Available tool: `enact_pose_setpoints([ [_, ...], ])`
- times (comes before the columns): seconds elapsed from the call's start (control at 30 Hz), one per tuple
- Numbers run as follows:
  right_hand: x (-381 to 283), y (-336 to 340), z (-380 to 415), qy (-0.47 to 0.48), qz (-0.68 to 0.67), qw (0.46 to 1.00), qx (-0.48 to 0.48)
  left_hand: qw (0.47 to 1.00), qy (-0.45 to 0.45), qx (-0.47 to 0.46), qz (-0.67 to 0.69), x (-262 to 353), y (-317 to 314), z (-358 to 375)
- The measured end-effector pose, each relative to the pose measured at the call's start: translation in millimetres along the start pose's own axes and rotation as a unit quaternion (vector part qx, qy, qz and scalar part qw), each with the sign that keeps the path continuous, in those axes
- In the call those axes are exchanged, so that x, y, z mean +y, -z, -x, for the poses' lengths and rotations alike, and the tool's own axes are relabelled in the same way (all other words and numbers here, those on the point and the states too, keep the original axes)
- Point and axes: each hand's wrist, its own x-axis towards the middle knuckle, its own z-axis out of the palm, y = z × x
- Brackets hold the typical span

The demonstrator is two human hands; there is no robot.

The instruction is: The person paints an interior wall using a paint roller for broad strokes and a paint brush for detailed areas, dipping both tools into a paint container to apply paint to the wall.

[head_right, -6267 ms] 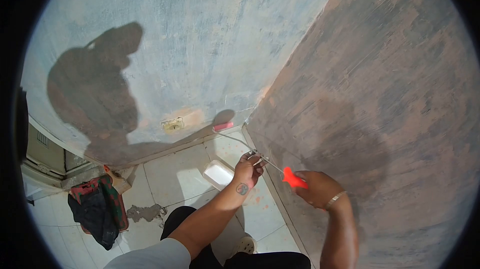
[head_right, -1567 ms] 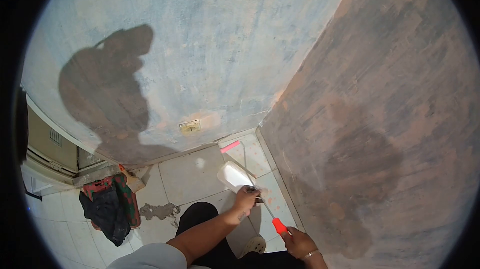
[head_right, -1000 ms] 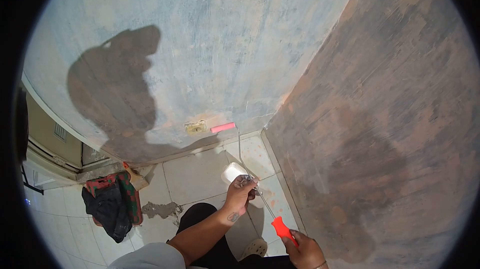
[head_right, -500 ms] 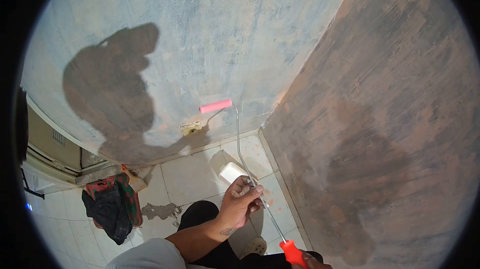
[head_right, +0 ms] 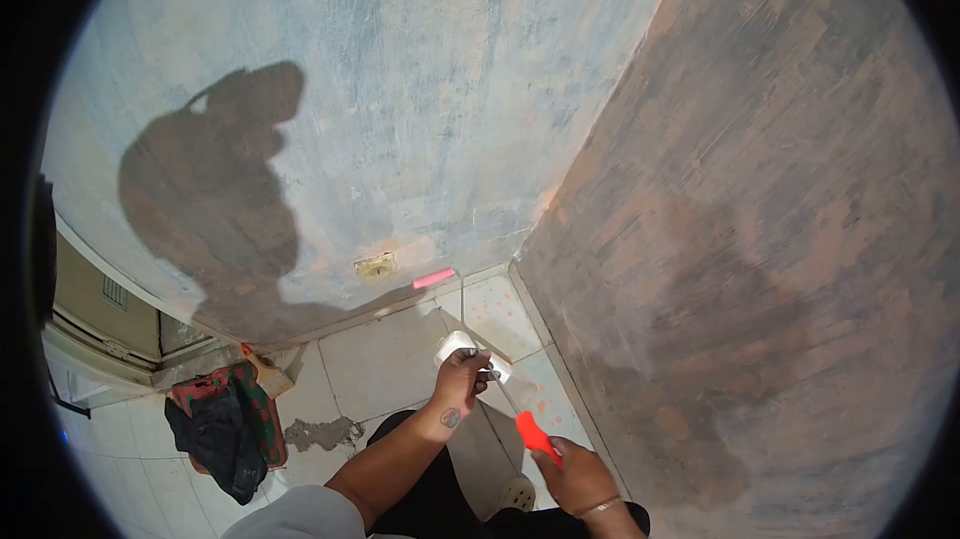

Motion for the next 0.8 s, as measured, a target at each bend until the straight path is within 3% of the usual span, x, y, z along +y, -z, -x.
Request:
enact_pose_setpoints([
  [0.07, -7.0, 24.4, 34.5, -0.007, -0.037, 0.999, 0.021, 0.999, -0.032, -0.027, 0.013, 17.9, -25.8, 33.5],
  [0.17, -34.7, 50.2, 95.9, -0.091, -0.114, 0.988, 0.046, 0.994, -0.05, -0.091, 0.04, 48.1, -63.5, 91.5],
  [0.23, -10.9, 49.3, 128.0, 0.103, -0.101, 0.978, 0.152, 0.988, -0.067, -0.129, 0.053, 69.1, -83.0, 123.6],
  [0.33, -23.2, 58.3, 160.3, 0.017, -0.185, 0.972, 0.14, 0.973, -0.085, -0.204, 0.064, 88.4, -102.4, 150.5],
  [0.5, -37.3, 64.6, 147.9, 0.078, -0.121, 0.975, 0.17, 0.972, -0.074, -0.213, 0.064, 82.9, -99.5, 141.8],
  [0.53, -33.5, 59.5, 137.8, 0.14, -0.031, 0.969, 0.203, 0.973, -0.072, -0.21, 0.063, 76.9, -94.1, 133.3],
  [0.57, -30.7, 53.4, 128.4, 0.199, 0.058, 0.95, 0.233, 0.983, -0.075, -0.165, 0.03, 69.1, -87.1, 122.1],
  [0.6, -34.5, 51.0, 117.3, 0.197, 0.056, 0.95, 0.234, 0.989, -0.08, -0.124, -0.003, 63.2, -81.5, 107.7],
  [0.67, -43.0, 47.8, 94.0, 0.018, 0.051, 0.991, 0.124, 0.99, -0.058, -0.125, -0.023, 51.9, -69.4, 77.8],
  [0.8, -12.8, 17.4, 15.0, -0.025, 0.064, 0.997, 0.017, 0.998, 0.01, -0.048, -0.035, 12.5, -38.2, 0.3],
])
